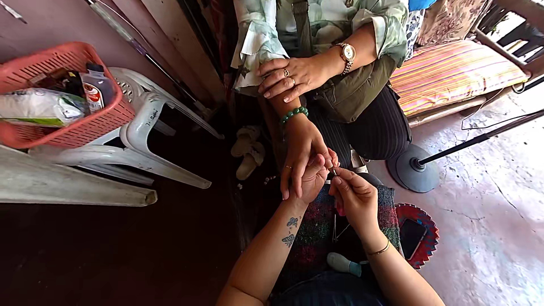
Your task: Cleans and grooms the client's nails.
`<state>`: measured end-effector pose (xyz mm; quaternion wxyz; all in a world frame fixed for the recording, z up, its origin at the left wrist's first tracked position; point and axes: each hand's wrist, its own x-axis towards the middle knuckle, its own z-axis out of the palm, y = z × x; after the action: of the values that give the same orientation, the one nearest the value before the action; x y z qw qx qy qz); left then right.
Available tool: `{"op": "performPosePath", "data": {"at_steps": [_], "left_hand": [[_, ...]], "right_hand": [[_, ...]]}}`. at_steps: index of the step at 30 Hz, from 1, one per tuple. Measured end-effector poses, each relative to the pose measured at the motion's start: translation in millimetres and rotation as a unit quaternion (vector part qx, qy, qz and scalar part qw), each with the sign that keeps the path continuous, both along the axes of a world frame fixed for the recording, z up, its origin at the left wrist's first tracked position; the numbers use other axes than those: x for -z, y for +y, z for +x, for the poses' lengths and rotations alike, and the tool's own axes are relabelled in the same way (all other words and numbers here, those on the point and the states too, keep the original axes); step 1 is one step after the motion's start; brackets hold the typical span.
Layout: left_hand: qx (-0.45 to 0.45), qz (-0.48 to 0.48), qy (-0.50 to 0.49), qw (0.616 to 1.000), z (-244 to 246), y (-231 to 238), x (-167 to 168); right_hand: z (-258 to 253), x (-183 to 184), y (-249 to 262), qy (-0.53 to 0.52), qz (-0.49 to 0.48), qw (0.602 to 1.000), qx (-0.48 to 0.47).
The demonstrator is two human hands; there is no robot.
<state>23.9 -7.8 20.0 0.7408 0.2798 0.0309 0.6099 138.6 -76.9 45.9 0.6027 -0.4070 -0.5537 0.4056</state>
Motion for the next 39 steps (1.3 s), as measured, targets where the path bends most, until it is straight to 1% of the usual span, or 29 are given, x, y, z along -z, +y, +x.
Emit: {"op": "performPosePath", "data": {"at_steps": [1,3,6,9,12,13,14,15,17,18,19,20,21,22,23,25,27,29,31,34,39], "left_hand": [[-0.002,0.006,-0.001,1.000,1,0,1],[-0.003,0.019,0.002,1.000,1,1,4],[-0.003,0.012,0.014,1.000,0,0,4],[-0.030,-0.038,0.078,0.996,0,-11,-4],[-0.054,-0.068,0.205,0.975,-5,-30,-10],[-0.055,-0.080,0.225,0.970,-7,-38,-7],[-0.054,-0.091,0.214,0.971,-11,-46,-2],[-0.052,-0.098,0.177,0.978,-16,-55,5],[-0.036,-0.113,0.053,0.992,-27,-68,16],[-0.014,-0.113,-0.014,0.993,-33,-73,18],[0.016,-0.123,-0.076,0.989,-39,-76,18],[0.037,-0.155,-0.121,0.980,-43,-78,15],[0.049,-0.188,-0.139,0.971,-46,-80,12],[0.053,-0.211,-0.132,0.967,-49,-79,9],[0.053,-0.222,-0.103,0.968,-51,-79,7],[0.038,-0.254,-0.010,0.966,-51,-77,-3],[0.019,-0.266,0.095,0.959,-48,-76,-14],[0.006,-0.259,0.155,0.953,-46,-75,-23],[-0.024,-0.253,0.188,0.949,-41,-75,-31],[-0.062,-0.241,0.204,0.947,-36,-75,-38],[-0.093,-0.204,0.231,0.947,-31,-75,-51]], "right_hand": [[-1,-1,-1,0.043,-0.033,0.998,-0.015],[-2,-4,-3,0.143,-0.108,0.983,-0.046],[-2,-6,-3,0.204,-0.155,0.964,-0.071],[6,-6,-6,0.193,-0.163,0.965,-0.076],[19,-6,-12,0.120,-0.121,0.984,-0.061],[23,-6,-13,0.100,-0.104,0.988,-0.056],[28,-7,-15,0.083,-0.090,0.991,-0.053],[32,-8,-17,0.068,-0.077,0.993,-0.053],[39,-10,-20,0.038,-0.055,0.996,-0.059],[41,-11,-22,0.020,-0.046,0.997,-0.064],[43,-12,-24,0.001,-0.039,0.997,-0.070],[43,-13,-26,-0.018,-0.033,0.996,-0.077],[42,-13,-28,-0.042,-0.027,0.995,-0.085],[40,-13,-30,-0.069,-0.018,0.993,-0.093],[37,-13,-31,-0.092,-0.010,0.991,-0.102],[30,-10,-33,-0.126,0.002,0.986,-0.110],[25,-8,-35,-0.144,0.013,0.984,-0.105],[22,-8,-35,-0.154,0.021,0.984,-0.090],[21,-9,-34,-0.161,0.028,0.984,-0.075],[20,-11,-33,-0.161,0.035,0.984,-0.066],[18,-14,-32,-0.152,0.048,0.986,-0.053]]}}
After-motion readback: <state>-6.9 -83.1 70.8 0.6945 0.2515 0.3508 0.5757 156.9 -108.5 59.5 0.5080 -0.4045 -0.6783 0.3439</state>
